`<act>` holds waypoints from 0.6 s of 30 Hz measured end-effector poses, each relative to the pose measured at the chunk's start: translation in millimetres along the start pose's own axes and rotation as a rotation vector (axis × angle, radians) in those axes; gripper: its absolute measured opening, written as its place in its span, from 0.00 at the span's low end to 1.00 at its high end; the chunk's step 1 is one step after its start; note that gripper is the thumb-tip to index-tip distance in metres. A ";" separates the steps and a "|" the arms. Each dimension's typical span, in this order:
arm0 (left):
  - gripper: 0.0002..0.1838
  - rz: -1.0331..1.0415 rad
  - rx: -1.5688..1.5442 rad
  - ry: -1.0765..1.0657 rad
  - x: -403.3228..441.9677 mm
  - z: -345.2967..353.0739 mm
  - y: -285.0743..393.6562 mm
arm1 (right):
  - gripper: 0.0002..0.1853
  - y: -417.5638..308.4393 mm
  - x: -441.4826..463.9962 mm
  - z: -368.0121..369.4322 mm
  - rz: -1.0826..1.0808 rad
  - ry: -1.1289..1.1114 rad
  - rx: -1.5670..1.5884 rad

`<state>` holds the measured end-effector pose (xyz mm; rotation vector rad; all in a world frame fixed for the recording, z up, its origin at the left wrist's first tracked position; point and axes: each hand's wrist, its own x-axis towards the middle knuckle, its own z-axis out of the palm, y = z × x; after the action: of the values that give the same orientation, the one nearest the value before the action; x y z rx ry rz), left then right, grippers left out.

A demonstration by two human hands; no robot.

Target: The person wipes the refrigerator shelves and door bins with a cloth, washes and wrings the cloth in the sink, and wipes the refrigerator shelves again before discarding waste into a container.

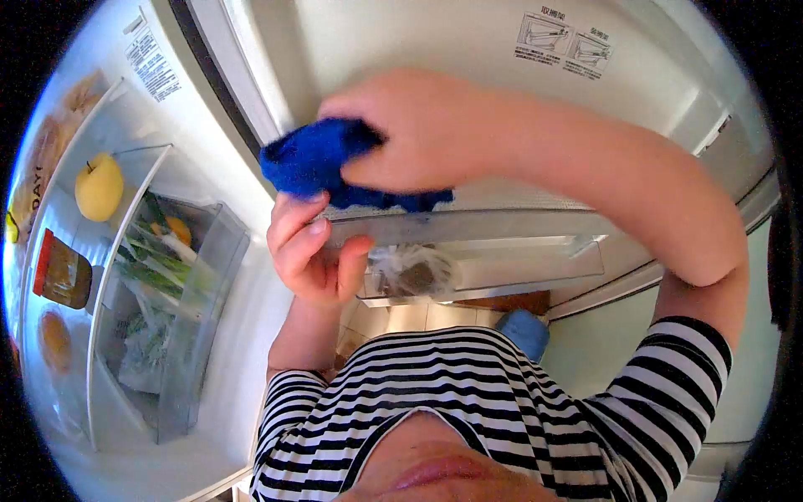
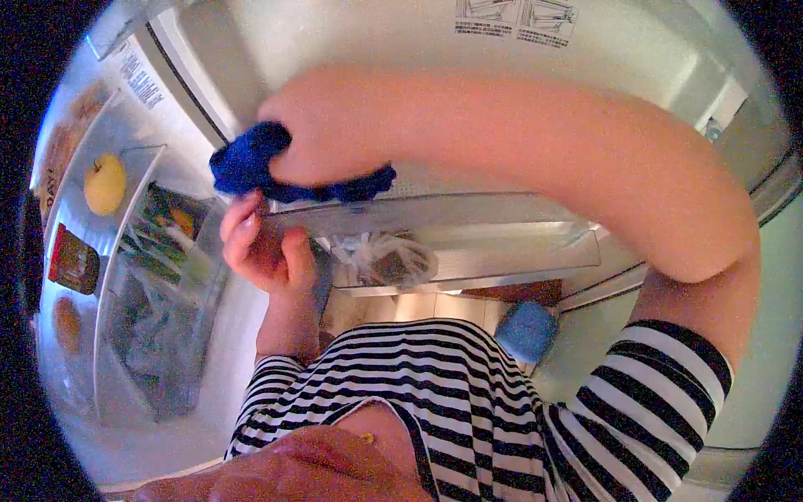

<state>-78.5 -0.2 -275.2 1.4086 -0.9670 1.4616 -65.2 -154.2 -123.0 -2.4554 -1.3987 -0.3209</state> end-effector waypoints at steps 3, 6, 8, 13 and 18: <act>0.25 0.090 0.025 0.054 9.1 8.4 -2.1 | 0.10 6.5 -2.9 1.0 0.245 -0.280 0.041; 0.29 0.117 -0.003 0.070 7.1 10.9 -6.4 | 0.11 16.0 -11.8 -2.0 -0.003 -0.211 0.057; 0.31 0.129 -0.040 0.095 5.3 11.7 -8.6 | 0.14 24.1 -32.6 -20.2 -0.012 -0.374 -0.084; 0.34 0.071 -0.106 0.104 3.4 12.6 -5.4 | 0.21 10.4 -91.1 -71.4 0.290 -0.552 -0.413; 0.37 -0.058 -0.112 0.132 -7.5 9.6 3.2 | 0.18 1.5 -24.2 -32.4 0.152 0.039 0.023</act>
<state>-78.4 -10.8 -282.1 1.2337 -0.9031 1.4172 -77.5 -186.0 -101.1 -2.5050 -1.1847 -0.3147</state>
